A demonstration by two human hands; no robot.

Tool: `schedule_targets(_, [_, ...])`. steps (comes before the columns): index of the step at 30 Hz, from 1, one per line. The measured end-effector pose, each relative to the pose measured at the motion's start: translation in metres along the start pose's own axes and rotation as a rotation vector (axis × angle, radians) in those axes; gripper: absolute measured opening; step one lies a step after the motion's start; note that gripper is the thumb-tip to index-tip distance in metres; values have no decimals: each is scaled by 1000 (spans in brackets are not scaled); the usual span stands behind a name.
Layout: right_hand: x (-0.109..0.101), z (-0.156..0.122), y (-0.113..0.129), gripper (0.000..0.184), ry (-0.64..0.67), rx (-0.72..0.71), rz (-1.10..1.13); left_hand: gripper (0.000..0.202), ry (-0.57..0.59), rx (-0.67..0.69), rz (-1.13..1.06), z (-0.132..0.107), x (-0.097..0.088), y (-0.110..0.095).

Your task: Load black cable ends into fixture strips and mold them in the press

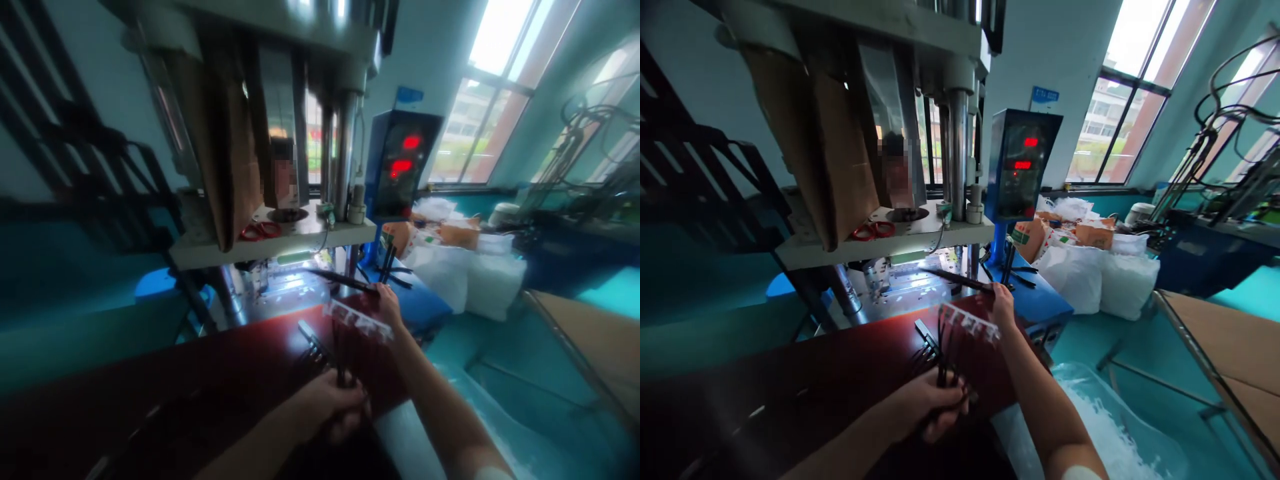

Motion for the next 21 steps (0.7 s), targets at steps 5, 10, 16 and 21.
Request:
schedule_targets(5, [-54,0,27,24,-69,-67,-33,35,-3,40,61,-12,19,3])
schedule_targets(10, [-99,-26,26,29,-41,-15,-223,39,-2,-15,84,-8,19,-2])
schedule_targets(16, [-120,-34,18,30,203,-67,-705,37,16,-25,130,-7,21,3])
schedule_targets(21, [-110,-41,27,15,272,-431,-1267,37,8,-4,163,-7,21,4])
Point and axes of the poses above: each hand's wrist, its own z-axis towards the middle knuckle, its own x-axis out of the palm, y = z × x, the point moved 7 cm from there along z, towards the middle knuckle, and after that the axes turned 1 degree about z, right-handed, at the moved point
